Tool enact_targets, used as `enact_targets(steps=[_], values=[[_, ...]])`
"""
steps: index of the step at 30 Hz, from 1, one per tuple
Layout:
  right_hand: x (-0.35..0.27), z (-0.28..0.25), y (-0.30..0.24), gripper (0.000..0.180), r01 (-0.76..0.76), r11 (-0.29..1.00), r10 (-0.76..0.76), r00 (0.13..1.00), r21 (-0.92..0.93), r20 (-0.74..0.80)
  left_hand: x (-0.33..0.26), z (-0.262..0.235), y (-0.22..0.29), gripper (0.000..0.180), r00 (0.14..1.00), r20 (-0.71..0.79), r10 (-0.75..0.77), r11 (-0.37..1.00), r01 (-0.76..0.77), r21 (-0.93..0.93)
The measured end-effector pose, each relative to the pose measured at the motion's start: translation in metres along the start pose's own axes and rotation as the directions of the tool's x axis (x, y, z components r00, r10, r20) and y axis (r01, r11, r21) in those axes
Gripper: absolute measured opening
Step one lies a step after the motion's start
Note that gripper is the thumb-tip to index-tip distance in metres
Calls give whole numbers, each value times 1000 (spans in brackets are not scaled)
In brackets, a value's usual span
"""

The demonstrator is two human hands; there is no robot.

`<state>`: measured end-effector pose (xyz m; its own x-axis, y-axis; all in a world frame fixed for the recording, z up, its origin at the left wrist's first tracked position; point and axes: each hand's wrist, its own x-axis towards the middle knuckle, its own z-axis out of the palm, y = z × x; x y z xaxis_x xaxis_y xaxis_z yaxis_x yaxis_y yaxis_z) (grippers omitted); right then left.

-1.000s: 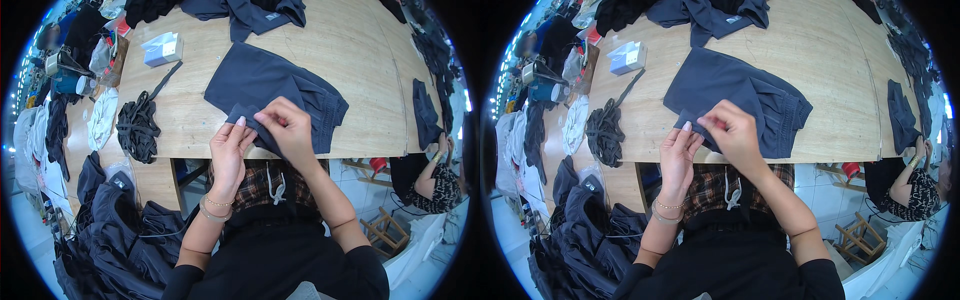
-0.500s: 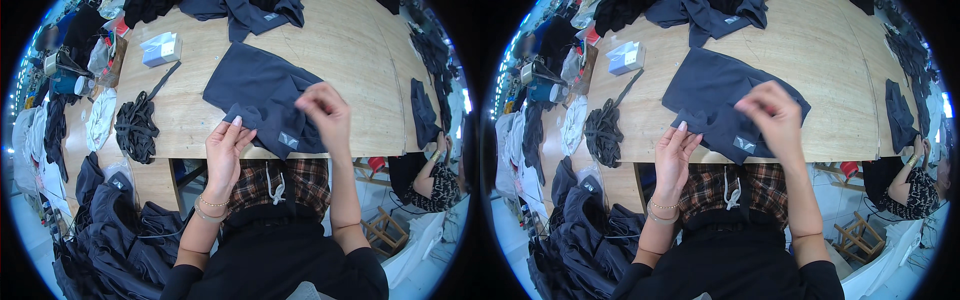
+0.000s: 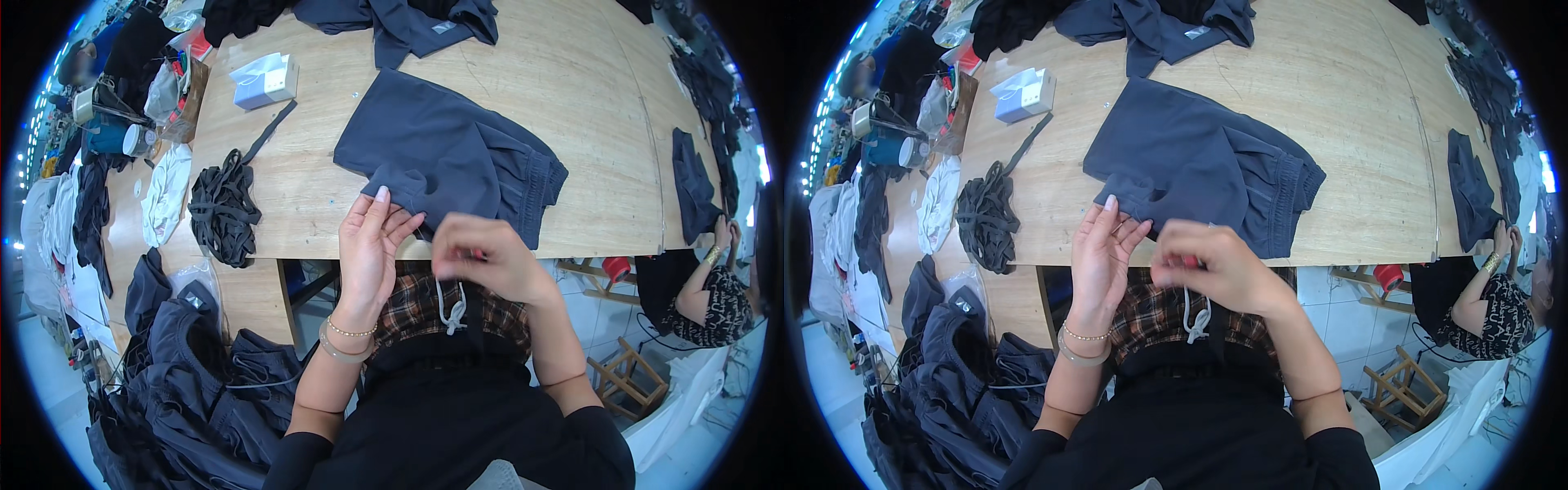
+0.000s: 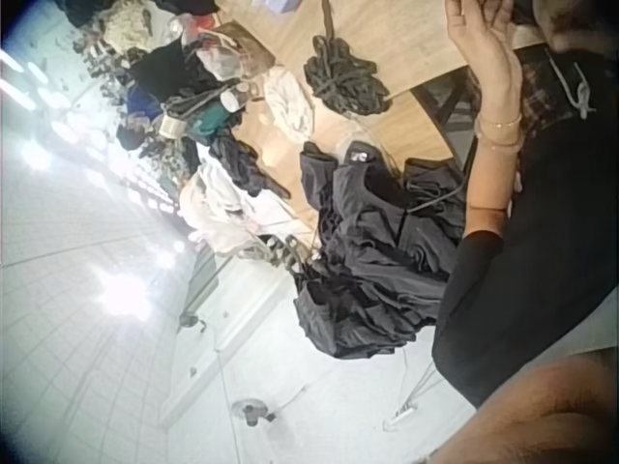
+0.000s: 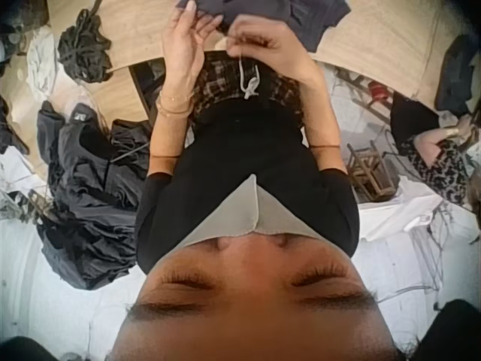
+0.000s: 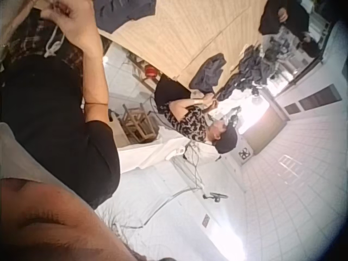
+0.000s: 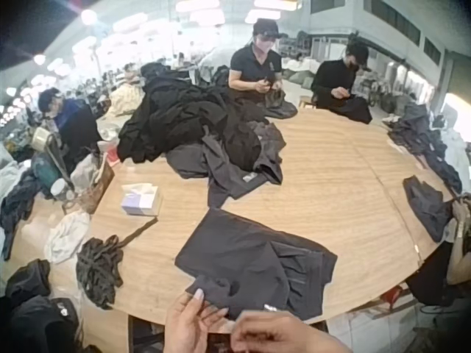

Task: The person uses small scissors to trim loose threads and excess fabric from the waistband and seams of a pair of dark grey shorts. They repeatedly fold and unfold the garment to access different areas, cutting small bits of thread and fabric while working at a wooden table.

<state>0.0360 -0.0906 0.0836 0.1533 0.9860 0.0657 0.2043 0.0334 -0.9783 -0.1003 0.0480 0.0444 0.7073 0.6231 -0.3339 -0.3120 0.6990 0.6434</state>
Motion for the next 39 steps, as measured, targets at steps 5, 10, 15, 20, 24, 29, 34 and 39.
enact_targets(steps=[5, 10, 15, 20, 24, 29, 34, 39], values=[[-19, 1, -6, 19, -213, 903, 265, 960, 373, -93, -3, 12, 6, 24, 1000, -20, -13, 998, 15, 69], [-8, 8, -1, 16, -272, 847, 429, 858, 457, -283, -4, 16, 0, 40, 1000, -1, 6, 987, -6, 161], [-5, 24, 0, 17, -310, 872, 439, 836, 378, -329, -6, 17, 0, 38, 1000, -6, -12, 994, 12, 107], [-5, 29, 5, 16, -271, 885, 404, 850, 377, -337, -6, 16, -1, 37, 999, -21, -30, 996, 31, 81], [-5, 29, 4, 17, -271, 879, 413, 843, 393, -344, -7, 16, -1, 36, 999, -24, -40, 996, 41, 75], [-5, 28, 4, 17, -263, 873, 415, 843, 411, -341, -8, 19, -2, 36, 999, -24, -44, 997, 45, 63], [-6, 29, 6, 18, -248, 866, 411, 849, 435, -333, -7, 17, -2, 36, 999, -13, -46, 997, 46, 54], [-3, 28, 2, 17, -124, 858, 361, 835, 498, -415, -9, 20, -2, 32, 998, -27, -55, 998, 55, 13]])
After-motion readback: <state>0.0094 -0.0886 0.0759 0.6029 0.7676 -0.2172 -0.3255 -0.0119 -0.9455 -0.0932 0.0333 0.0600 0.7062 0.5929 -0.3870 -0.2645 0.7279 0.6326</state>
